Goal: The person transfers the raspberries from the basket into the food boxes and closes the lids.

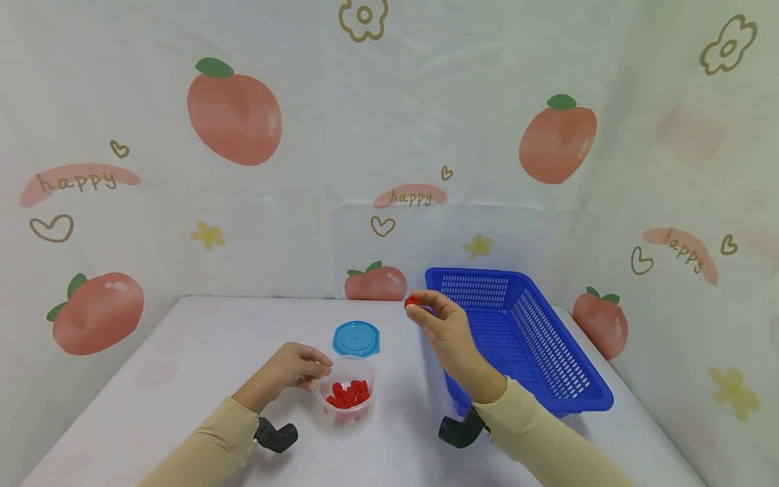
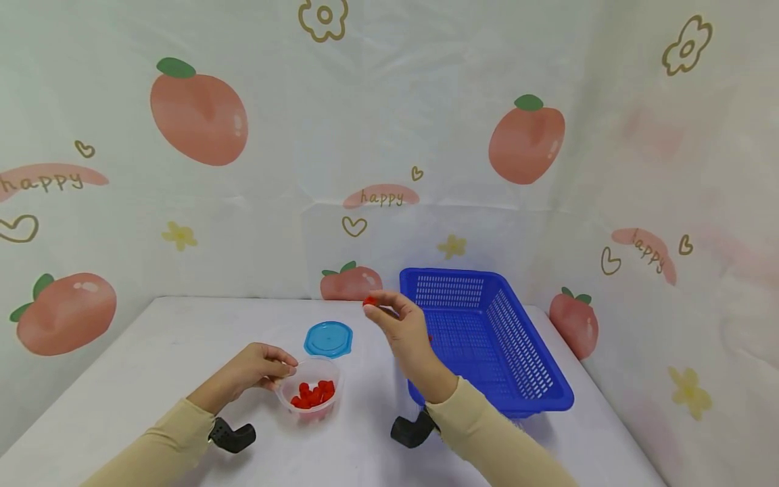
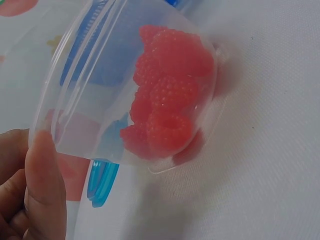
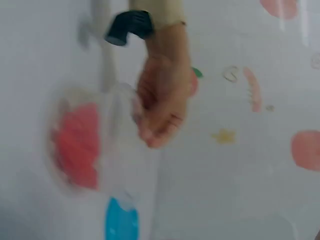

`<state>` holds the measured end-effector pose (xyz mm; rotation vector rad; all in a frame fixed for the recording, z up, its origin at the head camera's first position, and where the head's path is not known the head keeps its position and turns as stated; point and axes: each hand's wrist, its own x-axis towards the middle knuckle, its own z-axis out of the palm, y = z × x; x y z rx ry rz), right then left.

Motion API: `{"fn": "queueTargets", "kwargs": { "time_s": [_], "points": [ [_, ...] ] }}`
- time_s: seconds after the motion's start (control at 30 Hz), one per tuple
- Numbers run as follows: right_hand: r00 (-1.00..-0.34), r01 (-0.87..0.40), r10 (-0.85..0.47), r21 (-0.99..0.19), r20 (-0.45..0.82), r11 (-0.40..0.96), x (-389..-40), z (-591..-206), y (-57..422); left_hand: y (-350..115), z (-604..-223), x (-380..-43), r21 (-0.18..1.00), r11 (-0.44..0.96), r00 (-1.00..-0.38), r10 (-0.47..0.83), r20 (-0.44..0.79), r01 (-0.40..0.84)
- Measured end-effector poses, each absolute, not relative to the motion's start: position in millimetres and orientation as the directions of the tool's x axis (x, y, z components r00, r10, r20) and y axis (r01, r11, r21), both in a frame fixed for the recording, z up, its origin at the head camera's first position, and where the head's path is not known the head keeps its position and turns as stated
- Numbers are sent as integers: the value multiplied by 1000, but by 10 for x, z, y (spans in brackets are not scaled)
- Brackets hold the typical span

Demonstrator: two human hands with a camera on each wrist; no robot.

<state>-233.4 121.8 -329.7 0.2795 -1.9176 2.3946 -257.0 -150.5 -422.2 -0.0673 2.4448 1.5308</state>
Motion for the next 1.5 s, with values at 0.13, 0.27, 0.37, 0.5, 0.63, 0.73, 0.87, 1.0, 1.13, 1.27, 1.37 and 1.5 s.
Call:
{"fn": "queueTargets", "kwargs": {
  "time_s": [0.13,0.27,0.37,0.5,0.63,0.73,0.87,1.0,1.13,1.27,1.37,1.5],
  "points": [
    [-980,-163,-98,-981,174,-109,-2284,-3571,1017,-1512,-4228,-2572,882,439,-966,100,-237,-171],
    [-972,-149,-175,-988,154,-42,-2254,-3861,866,-1516,-4224,-2570,883,439,-966,104,-235,-167],
    [-970,-133,-208,-991,128,12,-2245,-4029,779,-1515,-4213,-2566,883,438,-966,108,-235,-166],
    [-969,-140,-215,-986,119,87,-2258,-4174,706,-1512,-4203,-2558,885,435,-966,113,-234,-164],
    [-965,-152,-235,-979,117,137,-2278,-4254,683,-1508,-4206,-2559,885,436,-965,116,-234,-162],
    [-962,-152,-251,-975,107,165,-2282,-4257,676,-1511,-4209,-2564,887,433,-965,118,-234,-162],
    [-960,-147,-262,-972,96,183,-2283,-4231,667,-1517,-4210,-2572,890,427,-965,122,-234,-162],
    [-960,-136,-268,-972,81,193,-2296,-4247,664,-1517,-4215,-2578,889,429,-964,121,-236,-164],
    [-961,-136,-265,-970,79,203,-2320,-4280,658,-1516,-4219,-2578,888,429,-964,119,-236,-165],
    [-961,-134,-264,-971,79,197,-2322,-4282,656,-1512,-4223,-2578,885,435,-965,114,-238,-167],
    [-963,-131,-259,-974,80,187,-2304,-4264,662,-1508,-4226,-2578,882,441,-965,110,-238,-167],
    [-964,-132,-253,-976,86,172,-2283,-4224,668,-1505,-4231,-2579,882,442,-966,107,-234,-165]
  ]
}}
